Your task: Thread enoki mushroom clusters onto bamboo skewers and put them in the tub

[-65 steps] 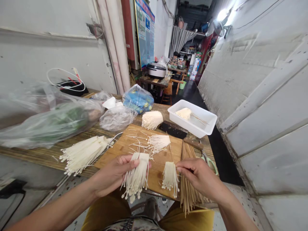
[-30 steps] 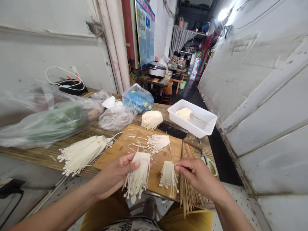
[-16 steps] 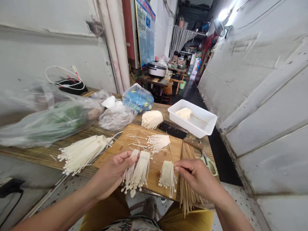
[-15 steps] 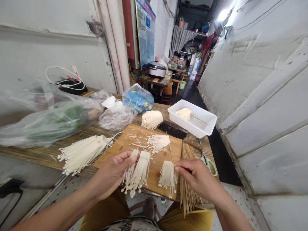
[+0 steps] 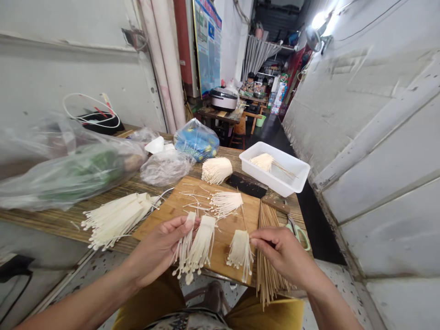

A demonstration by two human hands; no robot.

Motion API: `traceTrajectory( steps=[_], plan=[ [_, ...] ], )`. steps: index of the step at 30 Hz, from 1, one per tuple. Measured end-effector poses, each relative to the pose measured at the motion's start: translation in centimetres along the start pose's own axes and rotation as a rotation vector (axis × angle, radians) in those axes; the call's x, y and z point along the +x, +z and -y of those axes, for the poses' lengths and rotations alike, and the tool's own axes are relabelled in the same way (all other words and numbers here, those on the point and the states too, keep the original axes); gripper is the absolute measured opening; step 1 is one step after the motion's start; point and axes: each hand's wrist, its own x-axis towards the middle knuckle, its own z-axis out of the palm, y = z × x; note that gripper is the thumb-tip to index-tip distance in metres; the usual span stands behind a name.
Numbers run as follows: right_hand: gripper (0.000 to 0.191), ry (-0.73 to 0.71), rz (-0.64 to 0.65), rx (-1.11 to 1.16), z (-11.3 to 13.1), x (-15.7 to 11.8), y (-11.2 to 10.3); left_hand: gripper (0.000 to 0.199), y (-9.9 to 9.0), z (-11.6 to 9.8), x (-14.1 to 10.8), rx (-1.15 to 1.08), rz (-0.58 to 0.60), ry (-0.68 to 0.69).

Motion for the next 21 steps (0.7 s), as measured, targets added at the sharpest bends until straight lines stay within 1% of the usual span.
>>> traceTrajectory(
  steps=[5,15,21],
  plan=[
    [0.025,0.009,0.006,0.005,0.10,-0.03,-0.01,0.022,0.01,0.06,0.02,0.001,0.009,0.003],
    [0.027,0.016,0.025,0.000,0.36,-0.28,-0.15,0.028,-0.27,0.16,-0.14,0.030,0.028,-0.013],
    [0.027,0.016,0.026,-0.001,0.42,-0.24,-0.18,0.026,-0.24,0.13,-0.05,0.021,0.013,-0.011]
  ],
)
